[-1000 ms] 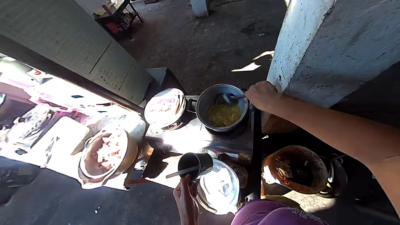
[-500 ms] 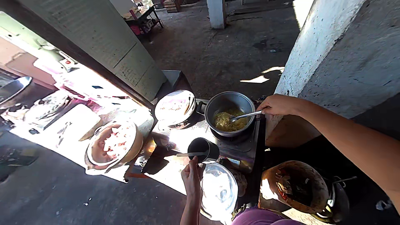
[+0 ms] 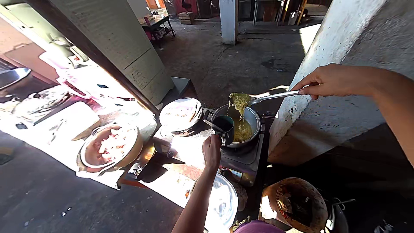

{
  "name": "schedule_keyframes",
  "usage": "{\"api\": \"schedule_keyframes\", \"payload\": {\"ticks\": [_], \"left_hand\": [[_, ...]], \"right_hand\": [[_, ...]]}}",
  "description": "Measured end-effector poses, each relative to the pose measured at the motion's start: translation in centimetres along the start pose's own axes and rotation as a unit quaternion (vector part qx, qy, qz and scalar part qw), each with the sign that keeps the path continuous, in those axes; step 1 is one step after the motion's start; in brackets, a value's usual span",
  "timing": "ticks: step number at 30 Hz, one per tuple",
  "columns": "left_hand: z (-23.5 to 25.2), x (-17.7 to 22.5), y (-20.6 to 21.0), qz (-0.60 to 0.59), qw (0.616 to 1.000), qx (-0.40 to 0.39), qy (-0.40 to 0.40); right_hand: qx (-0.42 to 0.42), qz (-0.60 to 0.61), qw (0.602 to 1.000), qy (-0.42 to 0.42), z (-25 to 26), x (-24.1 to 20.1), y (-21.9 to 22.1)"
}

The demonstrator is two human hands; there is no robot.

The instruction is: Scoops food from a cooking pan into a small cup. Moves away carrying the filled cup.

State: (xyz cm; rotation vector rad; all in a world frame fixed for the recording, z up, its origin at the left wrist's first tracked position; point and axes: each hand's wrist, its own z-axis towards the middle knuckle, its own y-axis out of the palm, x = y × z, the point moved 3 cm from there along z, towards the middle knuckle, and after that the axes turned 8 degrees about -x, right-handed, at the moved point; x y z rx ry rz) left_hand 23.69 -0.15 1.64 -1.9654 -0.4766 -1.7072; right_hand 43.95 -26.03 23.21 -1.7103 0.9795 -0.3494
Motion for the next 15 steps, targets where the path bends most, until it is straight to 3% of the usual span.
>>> {"api": "schedule_keyframes", "payload": {"ticks": [7,15], "left_hand": [[2.6,0.3,2.7,0.040,0.998,-0.038,-0.025],[2.6,0.7,4.1,-0.026,0.998,-0.040,-0.028]], "right_hand": [[0.085,-0.017,0.995,-0.049,-3.9,-1.0,-2.8],[0.233,-0.075,0.966,-0.080,-5.2,-1.8,2.3]]}}
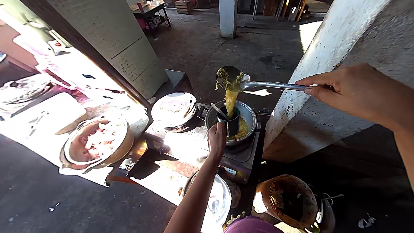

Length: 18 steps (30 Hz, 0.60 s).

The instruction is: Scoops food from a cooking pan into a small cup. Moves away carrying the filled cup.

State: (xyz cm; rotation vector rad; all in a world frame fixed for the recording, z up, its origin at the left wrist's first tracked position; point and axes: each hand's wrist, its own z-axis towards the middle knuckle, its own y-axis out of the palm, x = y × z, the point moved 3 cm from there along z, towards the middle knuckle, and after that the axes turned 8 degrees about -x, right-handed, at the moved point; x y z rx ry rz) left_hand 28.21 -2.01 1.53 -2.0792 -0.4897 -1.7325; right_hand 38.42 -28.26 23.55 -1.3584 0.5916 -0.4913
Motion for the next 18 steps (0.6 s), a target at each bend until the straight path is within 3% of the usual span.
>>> {"api": "schedule_keyframes", "payload": {"ticks": [9,18], "left_hand": [[1.1,0.0,0.7,0.024,1.000,0.008,-0.014],[1.7,-0.6,0.1,-0.005,0.999,0.024,-0.029]], "right_hand": [[0.051,0.000,0.999,0.003,-1.0,0.5,4.0],[0.035,0.042,0.999,0.003,-1.2,2.8,6.4]]}}
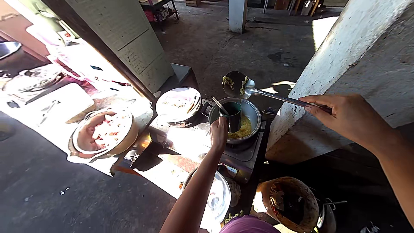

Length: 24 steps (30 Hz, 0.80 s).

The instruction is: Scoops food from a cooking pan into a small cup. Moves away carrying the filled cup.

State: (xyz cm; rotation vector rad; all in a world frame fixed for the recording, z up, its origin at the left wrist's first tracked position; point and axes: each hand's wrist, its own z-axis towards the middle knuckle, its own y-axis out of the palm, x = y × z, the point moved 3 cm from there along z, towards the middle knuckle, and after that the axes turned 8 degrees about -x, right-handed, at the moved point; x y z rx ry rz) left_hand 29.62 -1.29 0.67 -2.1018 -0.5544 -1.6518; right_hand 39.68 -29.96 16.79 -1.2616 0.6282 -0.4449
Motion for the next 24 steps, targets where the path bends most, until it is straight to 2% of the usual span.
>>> {"api": "schedule_keyframes", "payload": {"ticks": [8,12,15,17,21,24], "left_hand": [[0.6,-0.5,-0.3,0.055,0.998,0.013,0.001],[0.2,-0.5,-0.3,0.035,0.999,0.017,0.008],[0.2,-0.6,-0.3,0.011,1.000,0.019,0.016],[0.1,-0.8,-0.5,-0.005,1.000,0.020,0.022],[-0.6,-1.2,-1.6,-0.026,0.999,0.022,0.022],[-1.8,-1.0,-3.2,-0.052,0.998,0.037,0.023]], "right_hand": [[0.086,-0.064,0.994,-0.036,-0.8,-0.2,0.4],[0.142,-0.084,0.984,-0.073,-1.1,-0.6,0.9],[0.154,-0.073,0.982,-0.081,-1.1,-0.7,1.5],[0.137,-0.035,0.988,-0.062,-0.8,-0.2,1.9],[0.021,0.086,0.996,0.021,0.9,1.6,3.2],[-0.058,0.005,0.997,0.059,2.3,1.4,4.7]]}}
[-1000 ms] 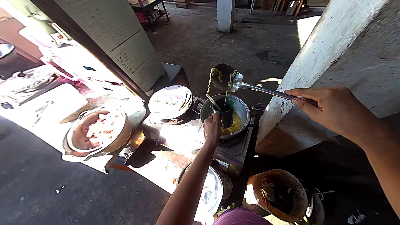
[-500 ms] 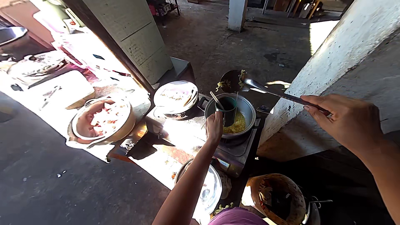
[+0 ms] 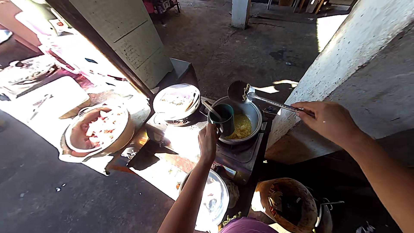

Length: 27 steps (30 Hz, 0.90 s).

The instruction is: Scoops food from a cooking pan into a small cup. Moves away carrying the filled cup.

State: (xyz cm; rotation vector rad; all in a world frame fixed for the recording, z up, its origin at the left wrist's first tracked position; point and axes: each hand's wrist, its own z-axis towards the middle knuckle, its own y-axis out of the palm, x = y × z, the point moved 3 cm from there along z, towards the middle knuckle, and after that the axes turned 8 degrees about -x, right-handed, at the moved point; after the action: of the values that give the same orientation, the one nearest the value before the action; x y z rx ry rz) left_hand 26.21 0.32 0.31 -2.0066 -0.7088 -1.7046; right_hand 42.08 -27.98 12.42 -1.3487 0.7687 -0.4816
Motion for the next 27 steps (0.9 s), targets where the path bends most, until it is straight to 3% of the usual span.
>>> {"api": "schedule_keyframes", "payload": {"ticks": [4,10,14,18,23,27], "left_hand": [[-1.6,0.9,-2.4,-0.070,0.996,0.033,0.036],[-3.2,1.4,-4.7,-0.096,0.990,0.095,0.050],[-3.9,1.1,-5.5,-0.107,0.987,0.109,0.052],[-4.3,0.9,-5.6,-0.099,0.989,0.096,0.044],[-4.1,0.7,-5.6,-0.089,0.991,0.079,0.056],[-3.9,1.2,-5.3,-0.044,0.994,0.078,0.068]], "right_hand": [[-0.144,-0.182,0.973,0.019,2.2,-2.6,2.2],[-0.261,-0.225,0.939,0.011,5.5,-6.2,5.6],[-0.313,-0.143,0.938,-0.037,6.8,-6.0,7.9],[-0.361,-0.002,0.931,-0.057,7.6,-3.0,8.6],[-0.360,0.092,0.928,-0.023,7.0,-0.5,6.3],[-0.305,0.085,0.948,-0.022,6.4,0.7,3.2]]}}
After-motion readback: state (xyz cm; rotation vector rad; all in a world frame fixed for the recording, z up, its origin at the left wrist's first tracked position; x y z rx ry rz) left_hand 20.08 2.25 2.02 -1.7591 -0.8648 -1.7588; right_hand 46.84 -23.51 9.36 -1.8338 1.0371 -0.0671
